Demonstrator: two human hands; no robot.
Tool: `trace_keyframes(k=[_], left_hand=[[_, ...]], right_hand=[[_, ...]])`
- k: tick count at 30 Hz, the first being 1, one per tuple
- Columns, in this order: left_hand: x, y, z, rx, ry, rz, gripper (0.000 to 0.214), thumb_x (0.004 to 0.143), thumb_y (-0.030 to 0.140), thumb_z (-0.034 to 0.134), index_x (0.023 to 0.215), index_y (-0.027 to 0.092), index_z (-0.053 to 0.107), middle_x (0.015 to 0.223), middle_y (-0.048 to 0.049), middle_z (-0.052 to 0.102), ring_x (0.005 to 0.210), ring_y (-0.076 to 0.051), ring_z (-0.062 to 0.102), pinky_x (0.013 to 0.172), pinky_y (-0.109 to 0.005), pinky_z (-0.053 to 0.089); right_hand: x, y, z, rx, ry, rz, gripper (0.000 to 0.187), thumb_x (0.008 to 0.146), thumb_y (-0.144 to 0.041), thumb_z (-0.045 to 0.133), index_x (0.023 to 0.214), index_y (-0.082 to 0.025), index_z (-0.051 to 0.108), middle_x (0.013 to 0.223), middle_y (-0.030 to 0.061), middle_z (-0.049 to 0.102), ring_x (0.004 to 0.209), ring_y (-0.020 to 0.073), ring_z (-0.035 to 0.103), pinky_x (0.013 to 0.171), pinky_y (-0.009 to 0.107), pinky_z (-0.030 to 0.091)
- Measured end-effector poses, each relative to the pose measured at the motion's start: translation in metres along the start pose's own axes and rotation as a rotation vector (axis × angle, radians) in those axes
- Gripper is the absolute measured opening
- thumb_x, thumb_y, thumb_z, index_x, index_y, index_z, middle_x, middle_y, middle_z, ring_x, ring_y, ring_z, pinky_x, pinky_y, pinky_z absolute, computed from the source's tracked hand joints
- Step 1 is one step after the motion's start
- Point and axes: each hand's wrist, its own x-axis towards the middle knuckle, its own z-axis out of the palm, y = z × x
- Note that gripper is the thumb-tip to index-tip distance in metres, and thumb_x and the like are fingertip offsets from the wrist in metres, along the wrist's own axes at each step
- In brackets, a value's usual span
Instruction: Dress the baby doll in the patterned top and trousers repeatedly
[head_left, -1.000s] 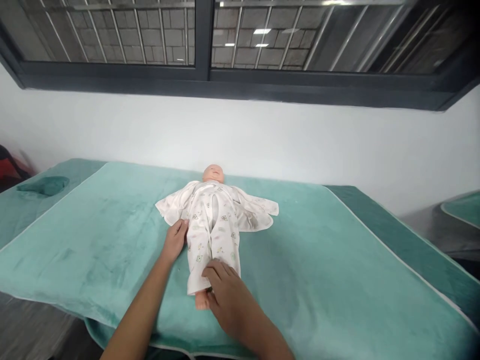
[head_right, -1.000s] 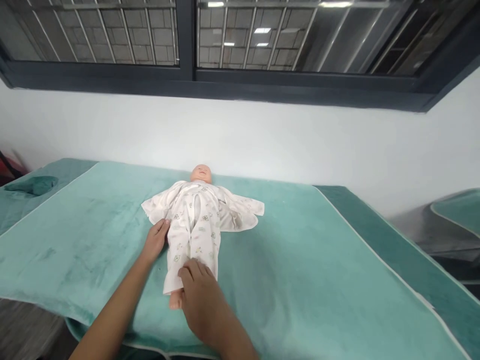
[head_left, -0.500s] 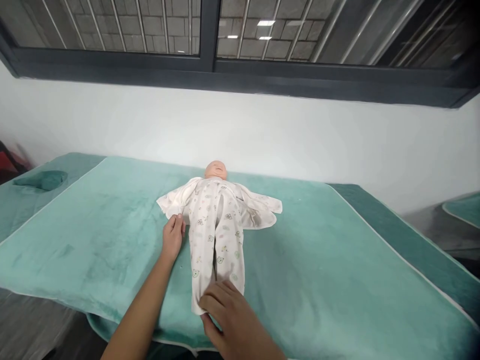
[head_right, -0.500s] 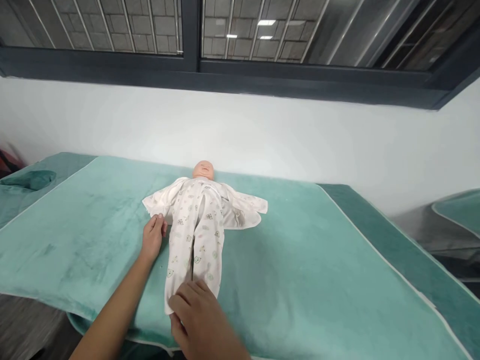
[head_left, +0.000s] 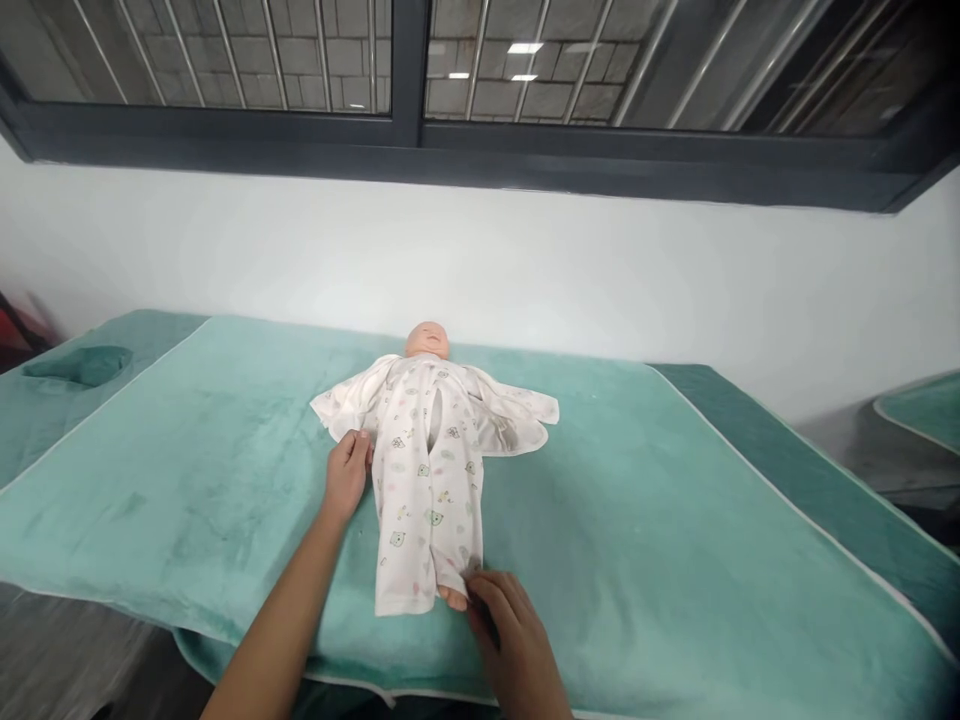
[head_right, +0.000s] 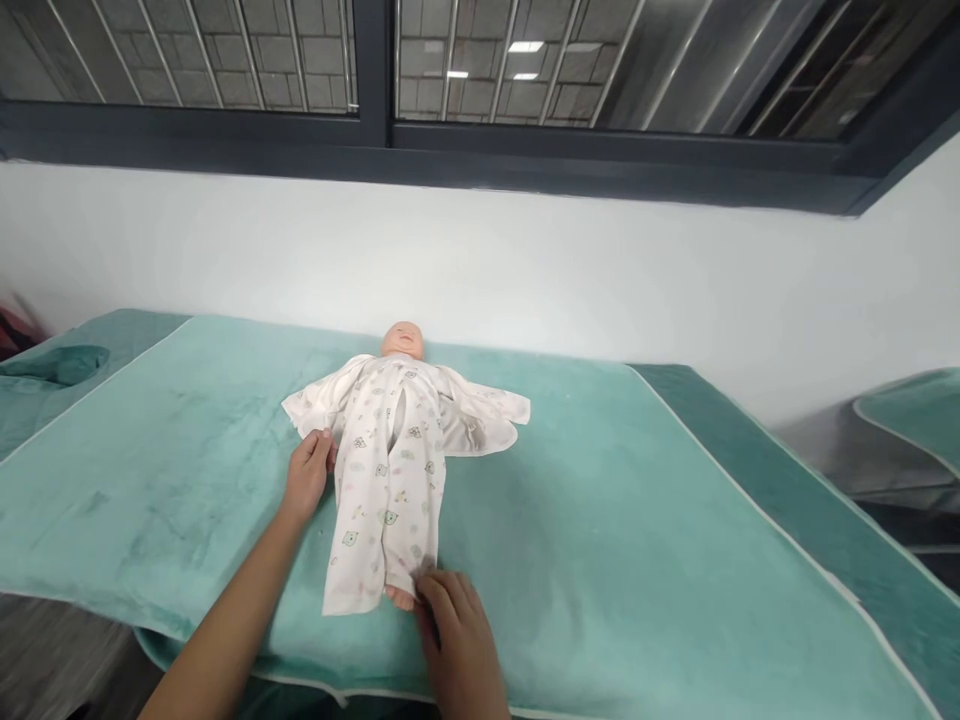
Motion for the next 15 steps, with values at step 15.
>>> trace_keyframes(k=[15], left_hand=[[0.007,-0.018,0.005,0.366,0.081,0.268,0.022,0.098,0.031,0.046,0.094,0.023,0.066,0.089,-0.0055,0.067,0.088,-0.024,0.060,0.081,-0.036,0.046]], right_hand=[[0.038,0.022,-0.043,0.145,0.003,0.090,0.014,0.095,-0.022,0.051,0.095,-0.032,0.061,0.087,0.0069,0.066,0.080,0.0274,0.067,0.066,0.041,0.058]])
